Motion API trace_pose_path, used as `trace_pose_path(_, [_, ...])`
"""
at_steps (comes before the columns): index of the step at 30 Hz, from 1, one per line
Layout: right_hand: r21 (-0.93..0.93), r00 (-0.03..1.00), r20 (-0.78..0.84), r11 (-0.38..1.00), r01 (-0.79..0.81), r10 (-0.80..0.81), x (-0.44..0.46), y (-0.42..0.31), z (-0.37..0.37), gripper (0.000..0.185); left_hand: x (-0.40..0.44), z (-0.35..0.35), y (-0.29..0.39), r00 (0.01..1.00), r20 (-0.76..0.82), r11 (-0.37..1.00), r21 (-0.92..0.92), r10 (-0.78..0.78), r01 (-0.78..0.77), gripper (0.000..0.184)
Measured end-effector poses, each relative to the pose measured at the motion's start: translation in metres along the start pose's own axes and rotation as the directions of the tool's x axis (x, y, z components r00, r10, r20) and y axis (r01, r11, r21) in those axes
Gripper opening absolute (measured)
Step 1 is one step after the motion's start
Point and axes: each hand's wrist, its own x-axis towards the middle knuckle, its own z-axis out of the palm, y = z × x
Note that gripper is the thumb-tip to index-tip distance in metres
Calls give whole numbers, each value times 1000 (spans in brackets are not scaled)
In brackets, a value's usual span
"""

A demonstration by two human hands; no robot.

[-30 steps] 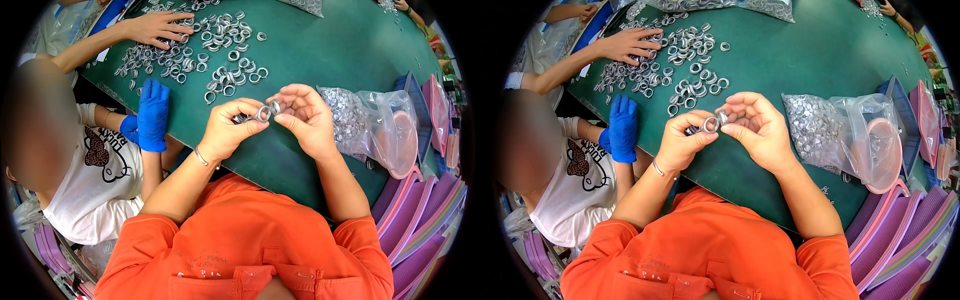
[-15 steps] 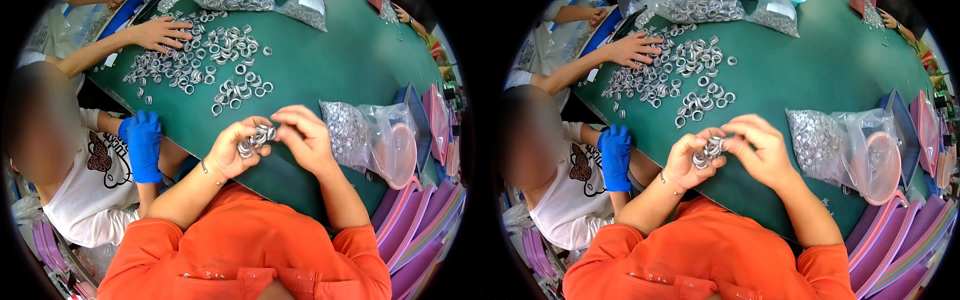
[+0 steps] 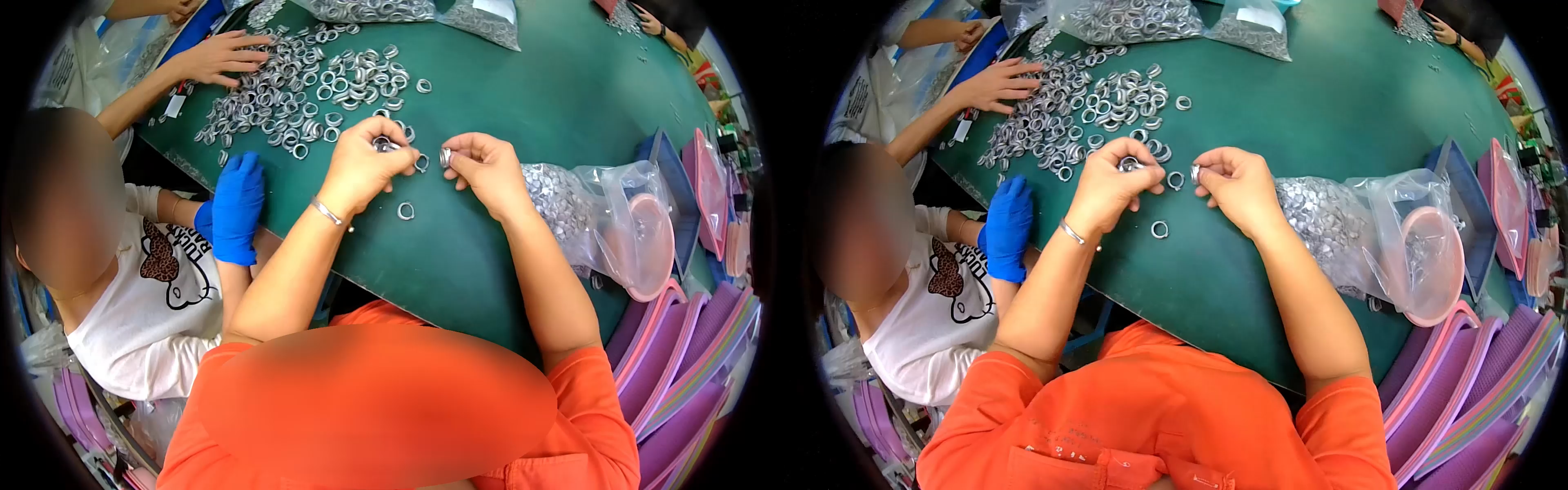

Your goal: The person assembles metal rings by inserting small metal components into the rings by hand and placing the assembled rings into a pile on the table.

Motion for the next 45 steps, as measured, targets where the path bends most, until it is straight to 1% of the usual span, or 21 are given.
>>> trace_pose_path(1, [327, 980, 107, 925, -192, 166, -5, -1, -5, 13, 2, 3, 5, 997, 4, 927, 368, 75, -71, 10])
trace_pose_path(2, [392, 975, 144, 895, -212, 168, -10, -4, -10, 12, 4, 7, 2, 997, 13, 929, 362, 74, -74, 10])
trace_pose_path(4, [458, 968, 174, 856, -241, 179, -18, -3, -15, 13, 6, 14, -5, 899, 159, 502, 783, 408, -366, 16])
trace_pose_path(7, [568, 957, 237, 775, -276, 167, -27, -4, -21, 13, 9, 25, -7, 932, 168, 433, 849, 323, -303, 16])
trace_pose_path(9, [612, 955, 250, 738, -284, 160, -36, -9, -21, 13, 10, 19, -12, 907, 209, 402, 843, 367, -357, 16])
trace_pose_path(11, [600, 960, 220, 752, -273, 173, -52, -16, -23, 12, 11, 18, -16, 846, 237, 506, 713, 478, -486, 13])
trace_pose_path(12, [562, 979, 176, 806, -184, 100, -64, -15, -24, 11, 1, 25, 0, 961, 174, 817, 506, 217, -276, 12])
trace_pose_path(13, [517, 990, 139, 851, -93, 24, -76, -13, -23, 11, -12, 28, 14, 975, 202, 963, 268, -93, 36, 11])
trace_pose_path(14, [365, 980, 34, 915, 172, -198, -85, -7, -22, 13, -14, 24, 5, 943, 320, 996, 27, -94, 90, 10])
trace_pose_path(15, [191, 975, -59, 956, 221, -214, -99, -11, -23, 12, -17, 23, -5, 904, 419, 963, -201, -81, 179, 9])
trace_pose_path(17, [-263, 856, -309, 902, 342, -414, -125, -17, -37, 12, -28, 33, -10, 899, 435, 900, -366, -58, 235, 9])
trace_pose_path(19, [-464, 722, -483, 844, 270, -496, -149, -4, -62, 13, -35, 39, -11, 880, 475, 897, -386, -7, 216, 9])
trace_pose_path(23, [-528, 538, -758, 831, -174, -369, -195, 17, -95, 14, -43, 49, -9, 875, 482, 937, -327, 54, 122, 8])
trace_pose_path(27, [-704, 545, -687, 625, -337, -481, -202, 42, -120, 16, -42, 53, -3, 885, 454, 947, -318, 106, 50, 5])
trace_pose_path(31, [-703, 638, -670, 600, -381, -380, -207, 53, -128, 23, -43, 51, -3, 887, 441, 961, -278, 137, -11, 8])
trace_pose_path(33, [-690, 660, -673, 604, -397, -334, -211, 60, -131, 26, -43, 47, -5, 866, 498, 865, -456, 52, 210, 17])
trace_pose_path(35, [-709, 661, -659, 592, -384, -360, -211, 63, -133, 25, -42, 44, -7, 855, 518, 847, -466, 29, 254, 27])
trace_pose_path(37, [-383, 465, -874, 792, -475, -143, -209, 62, -133, 19, -42, 44, -5, 818, 575, 744, -560, 32, 365, 32])
trace_pose_path(38, [-433, 519, -845, 736, -521, -129, -214, 66, -138, 19, -40, 42, -8, 790, 612, 661, -604, 26, 446, 37])
trace_pose_path(41, [-560, 595, -762, 722, -405, -257, -217, 74, -143, 19, -33, 41, -11, 746, 665, 366, -701, 29, 611, 38])
trace_pose_path(45, [-614, 622, -717, 707, -351, -315, -210, 64, -132, 20, -11, 35, -11, 788, 615, 213, -770, 1, 601, 24])
